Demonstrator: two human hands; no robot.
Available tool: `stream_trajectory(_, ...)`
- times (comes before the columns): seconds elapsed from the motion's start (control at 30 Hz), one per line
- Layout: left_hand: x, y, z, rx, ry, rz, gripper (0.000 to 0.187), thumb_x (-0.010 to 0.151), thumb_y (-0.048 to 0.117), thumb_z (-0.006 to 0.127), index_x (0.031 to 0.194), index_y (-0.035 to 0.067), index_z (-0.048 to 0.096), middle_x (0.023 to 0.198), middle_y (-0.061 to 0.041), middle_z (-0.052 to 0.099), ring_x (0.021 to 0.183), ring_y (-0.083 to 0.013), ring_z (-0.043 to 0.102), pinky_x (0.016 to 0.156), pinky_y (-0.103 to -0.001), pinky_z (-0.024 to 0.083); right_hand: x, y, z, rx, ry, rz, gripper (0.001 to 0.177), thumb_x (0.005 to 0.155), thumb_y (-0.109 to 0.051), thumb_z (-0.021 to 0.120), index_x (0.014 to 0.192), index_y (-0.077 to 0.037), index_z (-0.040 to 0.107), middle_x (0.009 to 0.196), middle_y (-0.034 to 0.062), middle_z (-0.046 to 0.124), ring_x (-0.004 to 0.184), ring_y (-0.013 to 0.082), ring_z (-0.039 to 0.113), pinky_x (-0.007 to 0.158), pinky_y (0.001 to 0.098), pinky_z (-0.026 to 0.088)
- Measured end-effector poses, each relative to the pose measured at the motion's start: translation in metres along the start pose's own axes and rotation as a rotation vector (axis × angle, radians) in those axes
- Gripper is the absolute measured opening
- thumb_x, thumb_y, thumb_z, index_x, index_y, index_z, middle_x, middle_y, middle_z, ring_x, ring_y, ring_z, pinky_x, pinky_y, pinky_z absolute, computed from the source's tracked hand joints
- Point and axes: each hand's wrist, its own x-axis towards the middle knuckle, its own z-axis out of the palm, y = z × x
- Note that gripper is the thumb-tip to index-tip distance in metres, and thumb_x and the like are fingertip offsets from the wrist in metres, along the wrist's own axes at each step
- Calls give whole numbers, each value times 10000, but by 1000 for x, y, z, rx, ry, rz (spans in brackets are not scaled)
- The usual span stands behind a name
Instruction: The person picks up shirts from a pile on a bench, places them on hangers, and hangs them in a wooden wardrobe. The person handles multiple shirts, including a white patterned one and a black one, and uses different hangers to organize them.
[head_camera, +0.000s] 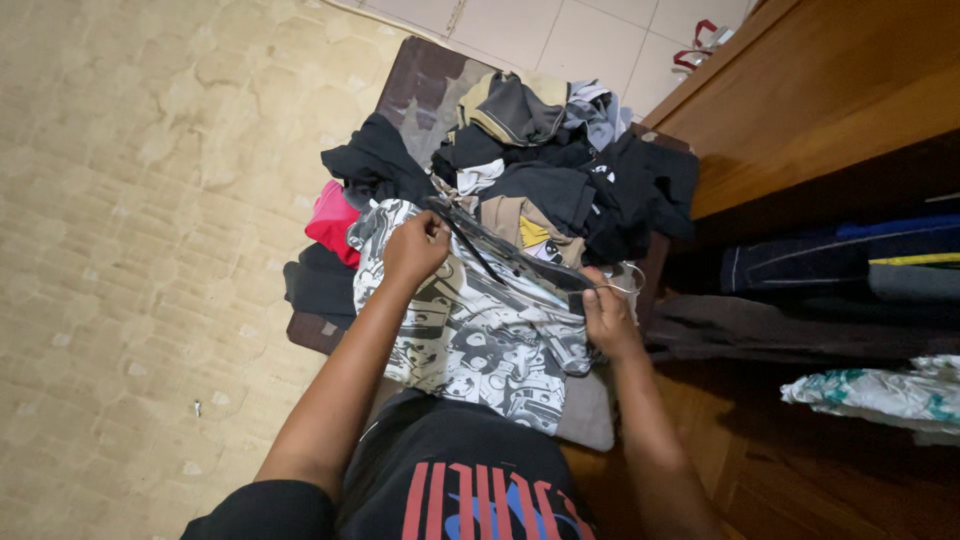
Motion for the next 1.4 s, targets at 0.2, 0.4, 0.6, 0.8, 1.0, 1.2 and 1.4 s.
stream_trajectory(0.2, -4, -7, 4, -47, 0, 64, 190, 853, 263, 692, 926, 91, 729, 810, -105, 751, 749, -309, 736, 688, -415, 556, 4, -30, 37, 284, 520, 71, 356, 1130, -264, 452, 1117, 17, 669, 1081, 121, 586, 1006, 233, 574, 916, 336, 463)
stream_trajectory(0.4, -5, -19, -6, 0, 21, 78, 189, 862, 251, 710, 928, 74, 723, 825, -113, 746, 749, -313, 729, 684, -430, 544, 36, -79, 26, 223, 475, 24, 179, 980, -148, 677, 1009, 26, 704, 971, 79, 540, 889, 177, 530, 793, 294, 441)
stream_trajectory(0.6, -4, -27, -11, -39, 34, 58, 170, 855, 240, 714, 911, 80, 730, 805, -111, 748, 745, -313, 726, 673, -428, 541, 51, -80, 27, 149, 352, -14, 268, 1006, -160, 689, 831, 29, 613, 878, 75, 530, 858, 183, 540, 769, 292, 438)
stream_trajectory(0.8, -3, -24, -15, -121, 223, 182, 477, 849, 191, 727, 1278, 43, 583, 785, -124, 750, 720, -332, 716, 689, -435, 543, 48, -72, 35, 178, 405, 36, 313, 1063, -112, 582, 782, 25, 584, 895, 83, 529, 861, 182, 536, 772, 291, 425)
stream_trajectory(1.0, -7, -12, -22, -60, 206, 229, 455, 859, 112, 696, 1312, 84, 657, 782, -156, 719, 696, -350, 714, 663, -445, 543, 44, -66, 37, 247, 466, -15, 254, 1070, -179, 624, 953, 14, 509, 1024, 114, 463, 949, 190, 496, 862, 317, 428)
stream_trajectory(1.2, 0, -33, -8, -136, 225, 334, 380, 885, 58, 665, 1262, 22, 652, 891, -226, 698, 795, -390, 691, 738, -456, 544, 41, -77, 42, 897, 645, -34, 365, 1043, -346, 502, 1253, -48, 504, 1046, 61, 474, 936, 133, 469, 863, 305, 435)
stream_trajectory(1.4, 4, -49, -11, -15, 213, 401, 307, 867, 16, 671, 1173, 16, 679, 911, -256, 668, 871, -442, 663, 802, -493, 524, 41, -79, 38, 396, 450, 24, 318, 1075, -260, 603, 1248, 5, 575, 1191, 93, 464, 1070, 197, 520, 958, 321, 465)
